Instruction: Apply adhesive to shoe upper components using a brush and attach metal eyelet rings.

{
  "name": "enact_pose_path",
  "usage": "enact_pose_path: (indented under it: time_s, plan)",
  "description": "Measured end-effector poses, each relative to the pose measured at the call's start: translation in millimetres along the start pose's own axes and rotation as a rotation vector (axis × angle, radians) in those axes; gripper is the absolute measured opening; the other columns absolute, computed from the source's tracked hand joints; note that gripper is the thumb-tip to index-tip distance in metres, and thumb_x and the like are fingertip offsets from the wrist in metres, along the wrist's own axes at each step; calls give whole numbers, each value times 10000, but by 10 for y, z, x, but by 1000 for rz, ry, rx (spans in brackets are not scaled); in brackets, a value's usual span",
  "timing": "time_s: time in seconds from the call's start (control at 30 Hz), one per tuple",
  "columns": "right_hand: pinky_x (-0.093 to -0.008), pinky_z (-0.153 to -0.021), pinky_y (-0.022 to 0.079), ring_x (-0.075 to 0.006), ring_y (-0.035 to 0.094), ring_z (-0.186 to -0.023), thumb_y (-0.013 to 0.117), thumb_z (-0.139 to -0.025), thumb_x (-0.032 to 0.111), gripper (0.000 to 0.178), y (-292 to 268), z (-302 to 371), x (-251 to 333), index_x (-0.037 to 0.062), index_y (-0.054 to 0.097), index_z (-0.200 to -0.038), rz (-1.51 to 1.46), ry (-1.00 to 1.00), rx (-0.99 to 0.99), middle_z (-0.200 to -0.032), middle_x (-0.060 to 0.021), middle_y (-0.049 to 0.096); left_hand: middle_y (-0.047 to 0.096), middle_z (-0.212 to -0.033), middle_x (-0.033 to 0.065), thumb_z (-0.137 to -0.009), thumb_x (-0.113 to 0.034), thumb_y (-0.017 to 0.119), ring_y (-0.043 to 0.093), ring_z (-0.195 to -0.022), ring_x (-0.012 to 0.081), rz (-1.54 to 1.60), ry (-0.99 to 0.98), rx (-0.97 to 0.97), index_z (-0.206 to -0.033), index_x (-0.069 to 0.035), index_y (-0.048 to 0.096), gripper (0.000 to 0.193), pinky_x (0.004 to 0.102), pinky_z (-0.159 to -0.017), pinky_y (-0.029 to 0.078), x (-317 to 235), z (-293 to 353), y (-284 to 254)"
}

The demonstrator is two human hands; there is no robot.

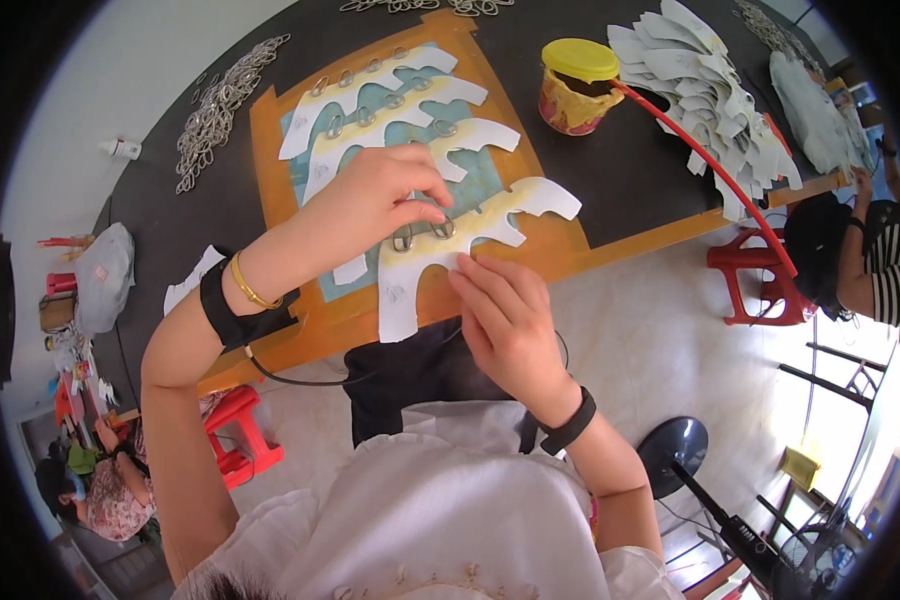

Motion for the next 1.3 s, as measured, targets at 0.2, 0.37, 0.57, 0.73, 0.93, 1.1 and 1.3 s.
enact_pose_path:
  time_s: [0.2,0.37,0.57,0.73,0.93,1.1,1.3]
  plan:
    - [-402,-908,476,-274,609,-1087,680,-744,-51,364,6,7,-17,12,680,-1102,6,4,-2,-1195,-84,662,660,-852,52,-787,-152,705,554,-933,252,-242,182,171,-908,-52,744,162,358,-803,483,3,-7,38]
    - [-402,-911,474,-278,609,-1087,678,-754,-47,352,-3,-7,-9,17,682,-1100,15,15,-1,-1187,-82,664,672,-845,41,-777,-143,703,549,-906,249,-248,194,156,-876,-51,750,143,354,-791,486,64,-32,82]
    - [-405,-910,480,-307,608,-1085,674,-759,-62,342,26,-58,29,10,683,-1092,-9,-9,14,-1185,-111,659,680,-829,44,-742,-131,723,552,-903,254,-243,176,210,-837,-70,755,118,350,-782,490,91,-46,59]
    - [-409,-910,510,-334,621,-1065,648,-795,-71,369,-334,211,4,-17,626,-1160,-40,104,-292,-1170,-204,643,693,-762,97,-723,-107,734,655,-770,290,-199,163,217,-821,-70,764,109,402,-683,522,145,-39,185]
    - [-410,-825,494,-317,600,-882,435,-975,17,230,-1053,256,110,-66,568,-1143,-210,26,-776,-1010,-181,625,711,-803,125,-740,-107,728,677,-773,309,-75,199,131,-841,-39,754,125,408,-664,526,37,40,-20]
    - [-398,-903,483,-353,609,-1053,559,-825,-150,322,-506,37,104,-19,654,-1103,31,123,-51,-1119,-188,632,727,-883,140,-810,-152,729,694,-762,259,-73,11,-147,-947,-24,742,188,337,-698,539,216,342,-775]
    - [-399,-920,480,-333,601,-1074,562,-828,-135,312,-390,97,-49,-13,666,-1095,42,119,-39,-1175,-155,622,734,-885,129,-805,-90,737,708,-801,216,-485,-432,-551,-973,-35,742,177,311,-746,555,1355,1168,-2171]
Point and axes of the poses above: each hand's wrist, its own z-axis away from the middle knuckle, its own y-axis out of the palm, x = y × z, the point moved 3 cm from there along -z, towards the middle knuckle
